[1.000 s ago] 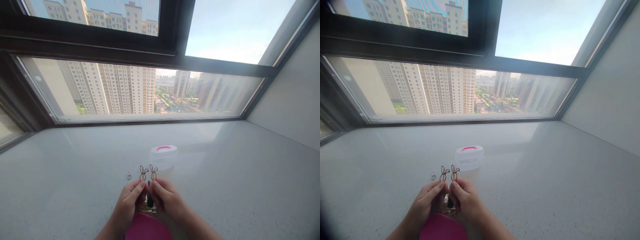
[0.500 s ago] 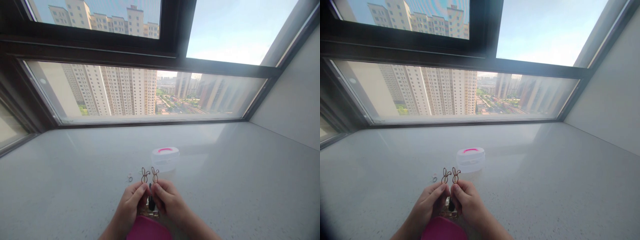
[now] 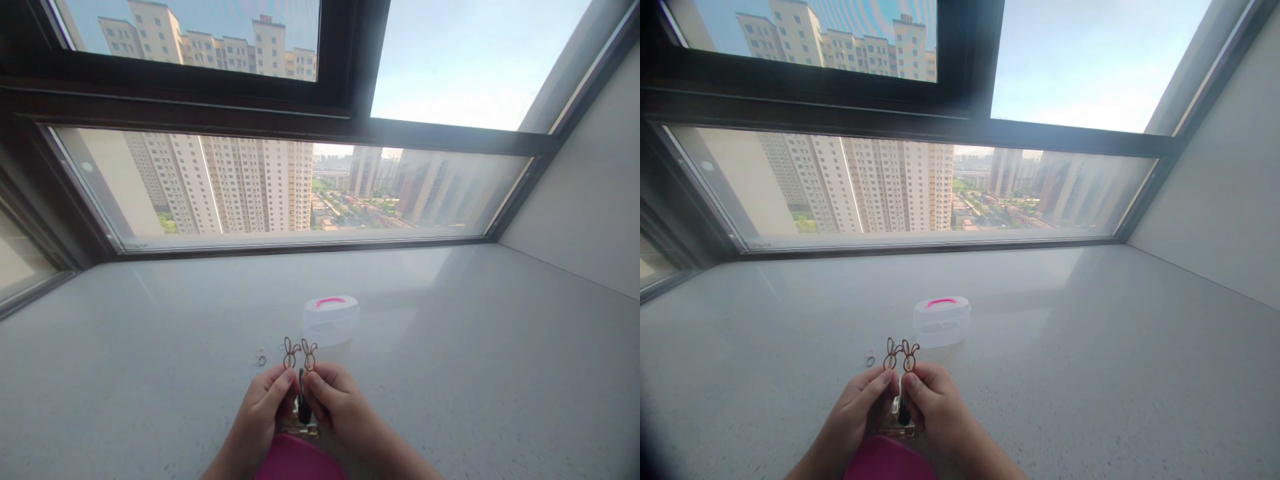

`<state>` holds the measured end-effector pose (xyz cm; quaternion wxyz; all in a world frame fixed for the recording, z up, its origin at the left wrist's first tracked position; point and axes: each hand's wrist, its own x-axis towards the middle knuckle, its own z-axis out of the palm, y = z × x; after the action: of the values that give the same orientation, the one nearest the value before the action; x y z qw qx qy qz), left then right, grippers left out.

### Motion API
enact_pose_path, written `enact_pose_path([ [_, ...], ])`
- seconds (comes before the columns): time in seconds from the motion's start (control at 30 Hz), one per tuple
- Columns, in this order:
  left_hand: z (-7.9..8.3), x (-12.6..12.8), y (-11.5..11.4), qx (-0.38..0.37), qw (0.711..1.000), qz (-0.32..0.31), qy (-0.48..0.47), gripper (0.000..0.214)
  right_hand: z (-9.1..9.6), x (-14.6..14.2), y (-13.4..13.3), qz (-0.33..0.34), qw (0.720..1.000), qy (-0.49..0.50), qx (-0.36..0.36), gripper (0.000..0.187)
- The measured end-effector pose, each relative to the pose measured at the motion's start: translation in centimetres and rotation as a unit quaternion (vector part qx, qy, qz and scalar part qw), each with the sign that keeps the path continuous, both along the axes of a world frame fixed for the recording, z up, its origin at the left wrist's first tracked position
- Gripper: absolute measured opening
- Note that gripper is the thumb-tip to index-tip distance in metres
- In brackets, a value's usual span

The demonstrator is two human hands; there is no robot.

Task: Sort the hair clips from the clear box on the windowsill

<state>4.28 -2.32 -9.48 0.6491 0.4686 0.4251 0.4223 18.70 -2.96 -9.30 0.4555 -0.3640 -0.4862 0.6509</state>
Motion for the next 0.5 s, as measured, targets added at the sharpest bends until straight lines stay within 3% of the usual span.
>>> enact_pose_path([
  [0.5, 0.22, 0.16, 0.20, 0.016, 0.999, 0.017, 0.028, 0.041, -0.19, -0.07, 0.25, -0.018, 1.000, -0.001, 0.003, 0.040],
])
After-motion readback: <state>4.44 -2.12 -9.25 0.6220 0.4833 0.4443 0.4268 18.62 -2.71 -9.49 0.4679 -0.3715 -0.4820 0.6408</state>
